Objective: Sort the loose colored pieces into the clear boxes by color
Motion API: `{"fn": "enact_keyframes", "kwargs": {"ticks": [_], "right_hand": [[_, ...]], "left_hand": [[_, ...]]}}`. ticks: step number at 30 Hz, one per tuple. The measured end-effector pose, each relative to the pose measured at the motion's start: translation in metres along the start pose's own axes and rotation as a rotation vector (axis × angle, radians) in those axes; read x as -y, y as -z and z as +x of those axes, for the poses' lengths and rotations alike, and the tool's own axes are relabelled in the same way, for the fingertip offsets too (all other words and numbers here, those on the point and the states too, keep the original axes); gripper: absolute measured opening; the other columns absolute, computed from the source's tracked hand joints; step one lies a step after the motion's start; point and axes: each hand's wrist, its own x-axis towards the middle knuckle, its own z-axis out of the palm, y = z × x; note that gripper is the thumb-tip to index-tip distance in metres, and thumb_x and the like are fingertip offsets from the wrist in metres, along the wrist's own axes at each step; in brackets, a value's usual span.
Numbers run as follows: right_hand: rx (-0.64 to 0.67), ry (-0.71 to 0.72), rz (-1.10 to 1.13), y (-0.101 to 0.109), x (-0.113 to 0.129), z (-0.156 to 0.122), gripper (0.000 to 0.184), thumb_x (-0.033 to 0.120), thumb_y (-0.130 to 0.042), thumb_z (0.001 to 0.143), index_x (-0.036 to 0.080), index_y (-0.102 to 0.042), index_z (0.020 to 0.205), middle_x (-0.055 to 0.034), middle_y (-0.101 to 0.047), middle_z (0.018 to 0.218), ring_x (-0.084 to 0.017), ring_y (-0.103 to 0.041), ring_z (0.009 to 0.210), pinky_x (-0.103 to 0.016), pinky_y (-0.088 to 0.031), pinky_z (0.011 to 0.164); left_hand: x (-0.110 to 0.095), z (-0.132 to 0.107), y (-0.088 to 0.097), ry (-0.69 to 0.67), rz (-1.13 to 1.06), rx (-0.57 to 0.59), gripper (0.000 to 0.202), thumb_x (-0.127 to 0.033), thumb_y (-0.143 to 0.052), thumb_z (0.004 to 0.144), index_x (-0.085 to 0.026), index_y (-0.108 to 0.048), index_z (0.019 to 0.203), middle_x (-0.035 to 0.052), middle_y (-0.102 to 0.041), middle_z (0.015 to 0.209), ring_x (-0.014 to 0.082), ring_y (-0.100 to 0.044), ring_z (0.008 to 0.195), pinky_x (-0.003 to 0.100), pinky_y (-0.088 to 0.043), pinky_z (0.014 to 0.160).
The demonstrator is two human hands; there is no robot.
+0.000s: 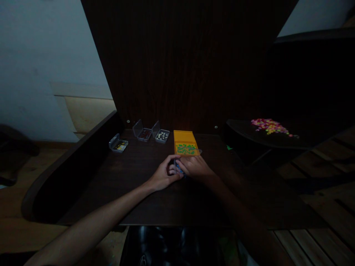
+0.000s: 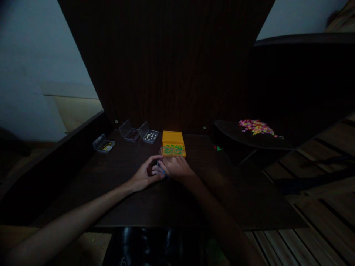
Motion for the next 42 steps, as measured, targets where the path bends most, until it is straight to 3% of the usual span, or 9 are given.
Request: {"fn": "enact_keyframes", "kwargs": {"ticks": [15, 22, 25, 27, 30, 32, 35, 38, 42], "right_hand": [[-0.042, 0.004, 0.082, 0.004, -0.005, -0.005, 0.037, 0.043, -0.043, 0.096, 0.019, -0.065, 0.114, -0.0102, -0.072, 0.100, -0.020, -0.066, 0.089, -0.028, -0.044, 0.079], [-0.205, 0.144, 0.353, 0.003, -0.014, -0.004, 0.035, 0.038, -0.047, 0.095, 0.022, -0.060, 0.124, -0.0055, -0.070, 0.114, -0.015, -0.065, 0.096, -0.024, -0.047, 0.083], [-0.338, 0.083, 0.421, 0.003, -0.013, -0.005, 0.034, 0.039, -0.043, 0.096, 0.019, -0.066, 0.111, -0.0049, -0.073, 0.094, -0.013, -0.065, 0.075, -0.021, -0.047, 0.071], [-0.443, 0.038, 0.401, 0.002, -0.014, -0.007, 0.041, 0.039, -0.037, 0.098, 0.016, -0.070, 0.088, -0.0042, -0.069, 0.071, -0.011, -0.059, 0.058, -0.021, -0.044, 0.060], [-0.517, 0.028, 0.302, -0.001, -0.017, -0.009, 0.054, 0.036, -0.031, 0.099, 0.017, -0.059, 0.057, -0.0017, -0.055, 0.049, -0.010, -0.047, 0.045, -0.023, -0.036, 0.053], [-0.472, 0.080, 0.247, -0.002, -0.019, -0.010, 0.055, 0.033, -0.030, 0.098, 0.018, -0.054, 0.051, -0.0011, -0.052, 0.046, -0.009, -0.044, 0.044, -0.024, -0.033, 0.052], [-0.273, 0.177, 0.168, -0.005, -0.016, -0.011, 0.050, 0.034, -0.033, 0.097, 0.017, -0.059, 0.058, -0.0028, -0.059, 0.054, -0.011, -0.051, 0.051, -0.025, -0.033, 0.057], [-0.020, 0.148, 0.063, -0.009, -0.008, -0.013, 0.046, 0.053, -0.041, 0.092, 0.016, -0.067, 0.079, -0.0071, -0.068, 0.073, -0.017, -0.061, 0.068, -0.027, -0.036, 0.065], [0.186, 0.041, -0.015, -0.013, 0.002, -0.013, 0.067, 0.075, -0.040, 0.081, 0.016, -0.064, 0.102, -0.0142, -0.070, 0.092, -0.026, -0.064, 0.086, -0.032, -0.039, 0.075]], "left_hand": [[-0.002, 0.001, 0.003, -0.011, 0.004, 0.001, 0.065, -0.020, -0.079, 0.066, -0.021, -0.045, 0.121, -0.0001, -0.060, 0.086, 0.0121, -0.061, 0.080, 0.028, -0.051, 0.079], [-0.004, 0.004, 0.006, -0.029, 0.001, -0.042, 0.067, -0.023, -0.080, 0.064, -0.021, -0.045, 0.121, 0.0002, -0.061, 0.090, 0.0119, -0.062, 0.080, 0.027, -0.051, 0.078], [-0.007, 0.004, 0.008, -0.027, 0.009, -0.070, 0.071, -0.024, -0.081, 0.063, -0.021, -0.043, 0.123, -0.0013, -0.062, 0.084, 0.0125, -0.062, 0.079, 0.027, -0.052, 0.076], [-0.011, 0.004, 0.010, -0.023, 0.024, -0.096, 0.073, -0.023, -0.080, 0.063, -0.020, -0.041, 0.125, -0.0022, -0.061, 0.079, 0.0125, -0.063, 0.078, 0.027, -0.051, 0.077], [-0.017, 0.006, 0.013, -0.027, 0.057, -0.152, 0.075, -0.022, -0.079, 0.063, -0.019, -0.039, 0.127, -0.0026, -0.062, 0.075, 0.0130, -0.063, 0.077, 0.027, -0.051, 0.076], [-0.019, 0.008, 0.017, -0.045, 0.075, -0.208, 0.074, -0.024, -0.078, 0.063, -0.019, -0.040, 0.126, -0.0028, -0.062, 0.075, 0.0129, -0.064, 0.075, 0.027, -0.050, 0.075], [-0.022, 0.012, 0.025, -0.092, 0.100, -0.322, 0.070, -0.025, -0.077, 0.062, -0.020, -0.042, 0.123, -0.0022, -0.063, 0.082, 0.0120, -0.063, 0.072, 0.026, -0.050, 0.073], [-0.024, 0.015, 0.031, -0.129, 0.130, -0.430, 0.065, -0.025, -0.075, 0.061, -0.020, -0.046, 0.119, 0.0003, -0.063, 0.097, 0.0112, -0.062, 0.072, 0.027, -0.050, 0.072], [-0.027, 0.017, 0.037, -0.150, 0.140, -0.494, 0.063, -0.024, -0.074, 0.061, -0.020, -0.047, 0.118, 0.0015, -0.063, 0.100, 0.0103, -0.061, 0.069, 0.027, -0.050, 0.072]]}}
